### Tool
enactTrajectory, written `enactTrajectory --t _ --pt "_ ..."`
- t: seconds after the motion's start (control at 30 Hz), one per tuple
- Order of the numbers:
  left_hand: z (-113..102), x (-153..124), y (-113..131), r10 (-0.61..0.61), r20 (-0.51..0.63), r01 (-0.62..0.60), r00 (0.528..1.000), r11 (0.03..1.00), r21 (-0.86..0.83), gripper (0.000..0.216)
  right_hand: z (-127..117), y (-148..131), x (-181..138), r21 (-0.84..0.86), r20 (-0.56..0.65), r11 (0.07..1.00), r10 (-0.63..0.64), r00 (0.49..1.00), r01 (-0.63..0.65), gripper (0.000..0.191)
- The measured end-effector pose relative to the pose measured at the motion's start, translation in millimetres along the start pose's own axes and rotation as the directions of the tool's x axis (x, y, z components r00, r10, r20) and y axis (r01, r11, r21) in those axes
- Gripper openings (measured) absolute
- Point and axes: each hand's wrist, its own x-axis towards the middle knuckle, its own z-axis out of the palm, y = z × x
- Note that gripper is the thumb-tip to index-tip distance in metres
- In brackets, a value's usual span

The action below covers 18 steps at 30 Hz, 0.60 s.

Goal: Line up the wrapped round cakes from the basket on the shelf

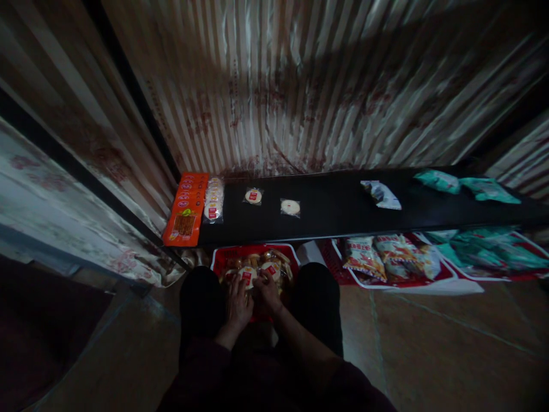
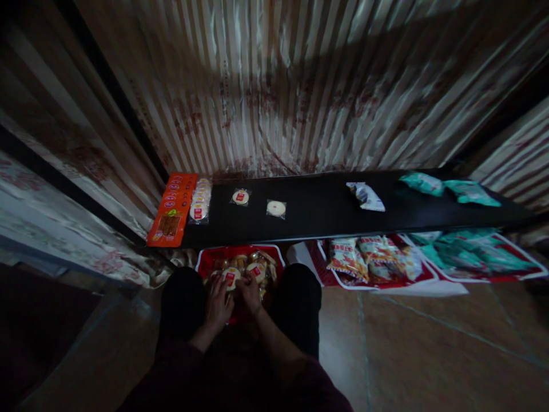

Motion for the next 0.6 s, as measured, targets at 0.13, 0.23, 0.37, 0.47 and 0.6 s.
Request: enactTrajectory --t 0.13,0.23,0.37,0.47,0.6 --pt "4.8 -6.9 -1.0 0.05 0.012 -0.05 0.999 0.998 -0.026 0.052 -15.8 0.5 -4.1 0.1 0.122 0.983 0.139 0.983 -0.151 0.052" --pt "7.7 -11.8 0.1 0.075 0.026 -0.074 0.997 0.997 -0.034 0.052 -24.9 -0.8 -10.1 0.117 0.205 0.967 0.201 0.958 -0.228 0.045" --pt "8.1 -15.2 0.8 0.063 0.049 -0.061 0.997 0.996 -0.059 0.05 -26.8 -6.8 -17.5 0.097 0.273 0.963 0.216 0.938 -0.25 0.034" --pt "6.3 -16.5 -0.7 0.06 0.025 -0.058 0.998 0.995 -0.085 0.051 -24.5 -12.4 -22.1 0.069 0.32 0.967 0.212 0.923 -0.246 0.031" --pt "4.6 -18.1 -2.1 0.054 -0.022 -0.056 0.998 0.994 -0.099 0.05 -23.7 -15.6 -26.5 0.079 0.361 0.974 0.172 0.917 -0.213 0.03"
